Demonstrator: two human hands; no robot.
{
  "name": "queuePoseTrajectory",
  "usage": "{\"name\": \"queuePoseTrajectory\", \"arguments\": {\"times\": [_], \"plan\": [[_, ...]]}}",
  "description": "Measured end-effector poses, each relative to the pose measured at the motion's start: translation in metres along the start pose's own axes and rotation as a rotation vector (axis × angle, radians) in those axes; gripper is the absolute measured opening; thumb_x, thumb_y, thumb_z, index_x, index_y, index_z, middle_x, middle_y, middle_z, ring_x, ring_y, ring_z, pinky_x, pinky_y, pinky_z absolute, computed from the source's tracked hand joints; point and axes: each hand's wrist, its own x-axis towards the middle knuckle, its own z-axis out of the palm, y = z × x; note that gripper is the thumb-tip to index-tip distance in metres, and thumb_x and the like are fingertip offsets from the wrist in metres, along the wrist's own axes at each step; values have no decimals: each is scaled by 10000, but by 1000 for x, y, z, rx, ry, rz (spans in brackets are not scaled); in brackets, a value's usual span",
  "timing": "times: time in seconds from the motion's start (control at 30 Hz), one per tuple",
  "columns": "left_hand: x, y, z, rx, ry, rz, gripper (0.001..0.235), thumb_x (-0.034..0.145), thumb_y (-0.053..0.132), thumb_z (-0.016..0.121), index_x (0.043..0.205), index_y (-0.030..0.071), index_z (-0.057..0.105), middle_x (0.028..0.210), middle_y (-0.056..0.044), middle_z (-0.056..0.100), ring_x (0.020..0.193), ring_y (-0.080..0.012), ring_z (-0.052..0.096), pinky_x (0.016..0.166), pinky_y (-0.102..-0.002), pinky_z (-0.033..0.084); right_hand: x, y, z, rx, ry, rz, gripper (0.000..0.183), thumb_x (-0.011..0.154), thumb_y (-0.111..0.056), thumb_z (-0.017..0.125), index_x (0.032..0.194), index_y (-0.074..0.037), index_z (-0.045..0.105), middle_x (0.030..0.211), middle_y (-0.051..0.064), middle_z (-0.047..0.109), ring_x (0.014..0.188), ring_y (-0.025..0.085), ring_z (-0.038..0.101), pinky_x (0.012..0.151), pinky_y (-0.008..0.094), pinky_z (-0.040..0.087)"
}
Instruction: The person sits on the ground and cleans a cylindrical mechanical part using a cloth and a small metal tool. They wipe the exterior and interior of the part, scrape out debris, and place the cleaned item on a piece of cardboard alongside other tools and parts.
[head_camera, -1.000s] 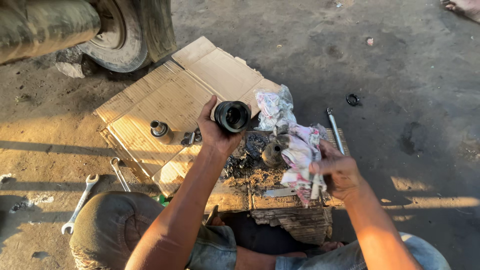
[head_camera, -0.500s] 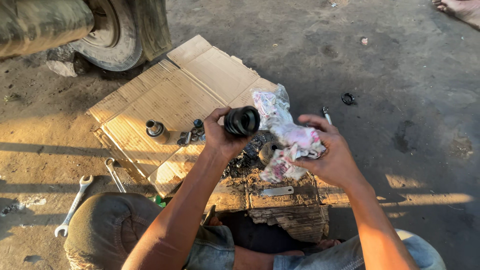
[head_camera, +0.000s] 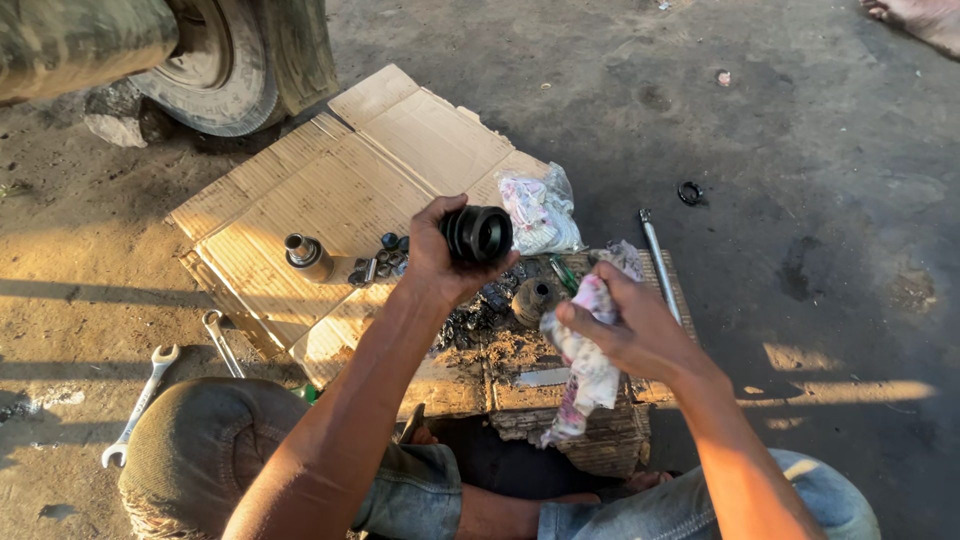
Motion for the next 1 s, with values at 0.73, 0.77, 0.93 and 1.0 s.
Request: {"name": "queuePoseTrajectory", "arguments": {"times": [0.73,0.77,0.93,1.0], "plan": [[5,-15,-9,815,152,-108,476,674,602,752,824,157,676,753,-46,646,590,-145,546,518,-287,365,23,-47,31,-872,214,-388,522,888,-209,692,1375,-358,577,656,137,693,781,304,733,817,511,565],[7,-15,-8,800,121,-83,463,682,583,750,831,151,681,752,-45,654,576,-139,565,484,-271,361,22,-47,30,-851,236,-401,514,875,-226,697,1362,-351,587,665,141,690,765,312,730,761,503,575],[6,-16,5,709,119,-24,399,723,457,755,890,101,686,734,-44,690,558,-126,632,449,-234,449,18,-61,31,-725,-13,-129,510,980,-156,568,1464,-309,519,718,125,712,647,254,755,614,409,585],[4,-14,10,638,91,-73,358,738,434,747,880,115,668,704,-22,667,544,-132,614,464,-247,488,16,-62,33,-626,-21,-107,541,952,-228,625,1473,-277,489,795,128,729,631,256,750,567,435,602]]}}
